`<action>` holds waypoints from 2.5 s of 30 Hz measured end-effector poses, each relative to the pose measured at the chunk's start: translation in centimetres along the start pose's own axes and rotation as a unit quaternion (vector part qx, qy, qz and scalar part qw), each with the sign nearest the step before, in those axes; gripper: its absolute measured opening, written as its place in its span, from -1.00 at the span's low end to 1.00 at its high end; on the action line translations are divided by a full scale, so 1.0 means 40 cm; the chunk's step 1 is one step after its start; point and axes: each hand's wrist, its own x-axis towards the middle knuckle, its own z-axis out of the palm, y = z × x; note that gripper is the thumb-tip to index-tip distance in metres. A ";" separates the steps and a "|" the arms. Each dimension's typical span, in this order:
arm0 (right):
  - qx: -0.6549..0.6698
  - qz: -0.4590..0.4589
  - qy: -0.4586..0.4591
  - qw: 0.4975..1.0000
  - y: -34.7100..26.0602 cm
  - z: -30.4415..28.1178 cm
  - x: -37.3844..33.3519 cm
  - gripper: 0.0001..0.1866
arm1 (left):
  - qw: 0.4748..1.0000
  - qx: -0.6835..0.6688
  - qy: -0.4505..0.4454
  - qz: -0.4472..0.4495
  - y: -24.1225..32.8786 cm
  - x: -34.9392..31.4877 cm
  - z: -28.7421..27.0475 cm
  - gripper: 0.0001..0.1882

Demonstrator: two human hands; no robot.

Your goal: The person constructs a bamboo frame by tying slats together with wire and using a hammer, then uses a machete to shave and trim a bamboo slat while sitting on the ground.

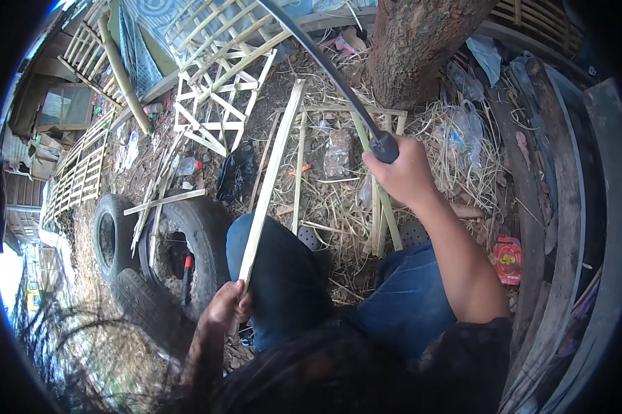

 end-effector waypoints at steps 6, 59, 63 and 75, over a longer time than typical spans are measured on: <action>-0.121 -0.109 -0.131 0.978 -0.081 0.065 -0.043 -0.74 | 0.997 0.062 0.051 0.015 -0.001 0.006 0.024 -0.45; -0.321 -0.219 -0.058 0.919 -0.002 0.061 0.028 -0.78 | 0.998 0.044 -0.035 -0.007 -0.004 0.003 -0.015 -0.47; -0.328 -0.031 -0.005 0.944 0.010 0.031 0.059 -0.78 | 0.999 0.038 0.009 -0.015 0.013 0.000 -0.001 -0.49; -0.279 0.110 0.078 0.951 0.054 -0.071 0.091 -0.74 | 0.998 0.047 -0.027 -0.012 0.000 -0.002 -0.005 -0.51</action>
